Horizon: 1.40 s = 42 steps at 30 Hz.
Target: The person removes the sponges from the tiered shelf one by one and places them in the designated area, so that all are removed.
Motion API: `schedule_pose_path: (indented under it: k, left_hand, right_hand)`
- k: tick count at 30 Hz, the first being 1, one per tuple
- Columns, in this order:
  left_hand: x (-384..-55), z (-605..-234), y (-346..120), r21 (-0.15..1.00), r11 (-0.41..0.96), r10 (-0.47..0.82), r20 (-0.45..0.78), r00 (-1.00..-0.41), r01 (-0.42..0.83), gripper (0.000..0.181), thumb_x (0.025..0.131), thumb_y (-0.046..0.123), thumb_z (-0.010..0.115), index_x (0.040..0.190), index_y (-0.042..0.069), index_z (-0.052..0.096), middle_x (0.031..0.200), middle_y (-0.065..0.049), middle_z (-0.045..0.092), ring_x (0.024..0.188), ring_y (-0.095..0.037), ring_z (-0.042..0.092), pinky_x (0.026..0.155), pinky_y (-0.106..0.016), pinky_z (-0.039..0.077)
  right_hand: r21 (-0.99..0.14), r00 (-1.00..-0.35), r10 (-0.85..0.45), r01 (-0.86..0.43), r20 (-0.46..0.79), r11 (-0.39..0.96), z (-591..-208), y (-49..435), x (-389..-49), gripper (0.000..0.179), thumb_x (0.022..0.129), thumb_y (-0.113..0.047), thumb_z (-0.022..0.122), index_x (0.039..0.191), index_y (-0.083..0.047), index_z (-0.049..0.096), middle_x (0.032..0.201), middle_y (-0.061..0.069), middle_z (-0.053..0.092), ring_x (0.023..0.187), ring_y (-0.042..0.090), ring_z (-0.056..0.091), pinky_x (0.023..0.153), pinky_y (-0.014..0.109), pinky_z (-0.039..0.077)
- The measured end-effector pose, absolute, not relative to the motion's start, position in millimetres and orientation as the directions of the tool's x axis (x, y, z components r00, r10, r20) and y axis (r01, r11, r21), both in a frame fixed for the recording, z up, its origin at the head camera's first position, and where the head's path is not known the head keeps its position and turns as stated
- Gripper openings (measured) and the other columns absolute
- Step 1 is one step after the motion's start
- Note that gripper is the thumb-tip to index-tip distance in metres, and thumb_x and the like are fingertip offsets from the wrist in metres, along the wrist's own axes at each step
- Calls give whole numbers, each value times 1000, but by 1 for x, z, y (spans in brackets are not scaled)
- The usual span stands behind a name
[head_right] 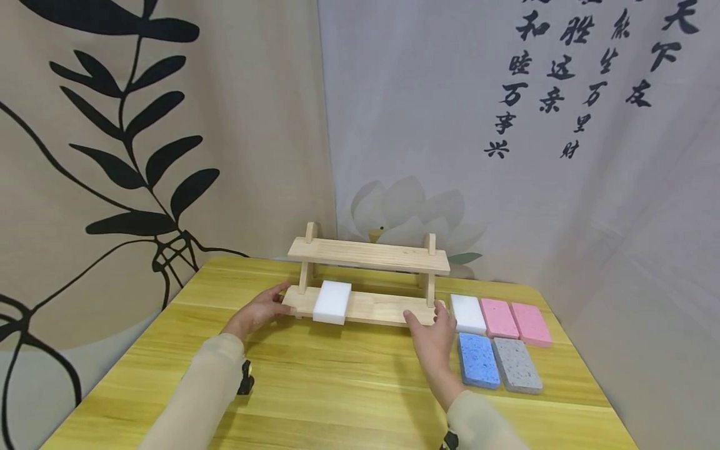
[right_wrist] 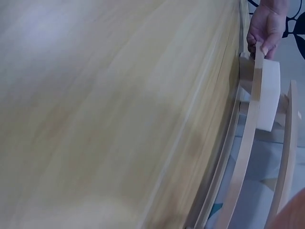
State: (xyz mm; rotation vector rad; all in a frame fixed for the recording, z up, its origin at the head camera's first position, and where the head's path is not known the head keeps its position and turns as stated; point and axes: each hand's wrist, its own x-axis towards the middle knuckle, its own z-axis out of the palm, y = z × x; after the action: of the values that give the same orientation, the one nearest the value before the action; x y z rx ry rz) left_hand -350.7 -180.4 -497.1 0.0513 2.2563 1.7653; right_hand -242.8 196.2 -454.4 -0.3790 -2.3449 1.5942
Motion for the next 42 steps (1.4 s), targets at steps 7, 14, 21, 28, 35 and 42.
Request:
schedule_pose_path:
  k: [7, 14, 21, 28, 35, 42]
  left_hand:
    - [-351, -497, -180, 958, 252, 195, -187, -963, -135, 87, 87, 6, 74, 158, 9, 24, 122, -19, 51, 105, -28, 55, 99, -46, 41]
    - [-351, -497, -182, 957, 253, 191, -196, -962, -145, 88, 87, 9, 75, 158, 12, 24, 126, -20, 50, 108, -29, 54, 100, -47, 40]
    - [-351, -498, -183, 956, 257, 191, -195, -962, -142, 88, 87, 10, 75, 158, 12, 23, 127, -20, 50, 109, -29, 55, 100, -47, 41]
    - [-351, -498, -184, 960, 244, 198, -188, -962, -137, 90, 87, 8, 74, 159, 11, 21, 131, -21, 49, 112, -29, 54, 105, -48, 37]
    - [-353, -498, -186, 960, 246, 203, -186, -961, -133, 90, 87, 9, 75, 159, 10, 21, 132, -21, 49, 112, -29, 54, 105, -48, 37]
    - [-352, -499, -181, 960, 254, 217, -173, -961, -116, 89, 87, 10, 75, 158, 8, 21, 126, -23, 51, 105, -29, 57, 97, -47, 44]
  right_hand:
    - [-944, -921, 376, 28, 104, 329, -460, 168, -250, 80, 90, -32, 72, 150, 2, 33, 142, 24, 33, 129, 41, 33, 102, 53, 35]
    - [-957, -921, 375, 8, 106, 290, -463, 133, -256, 82, 88, -34, 74, 150, 0, 34, 141, 22, 35, 129, 38, 35, 103, 52, 37]
    - [-965, -925, 366, -1, 101, 263, -468, 95, -258, 86, 86, -37, 77, 151, -1, 34, 142, 20, 36, 128, 37, 36, 103, 51, 39]
    - [-963, -910, 401, 6, 106, 269, -477, 57, -264, 89, 82, -38, 81, 150, -2, 36, 141, 20, 37, 126, 37, 40, 102, 51, 40]
    - [-948, -891, 435, 19, 128, 318, -485, 26, -267, 94, 76, -41, 86, 148, -2, 40, 140, 24, 39, 127, 40, 42, 104, 52, 38]
    - [-926, -852, 497, 39, 166, 375, -494, 9, -265, 97, 69, -42, 89, 146, -2, 44, 132, 23, 46, 113, 37, 50, 88, 52, 46]
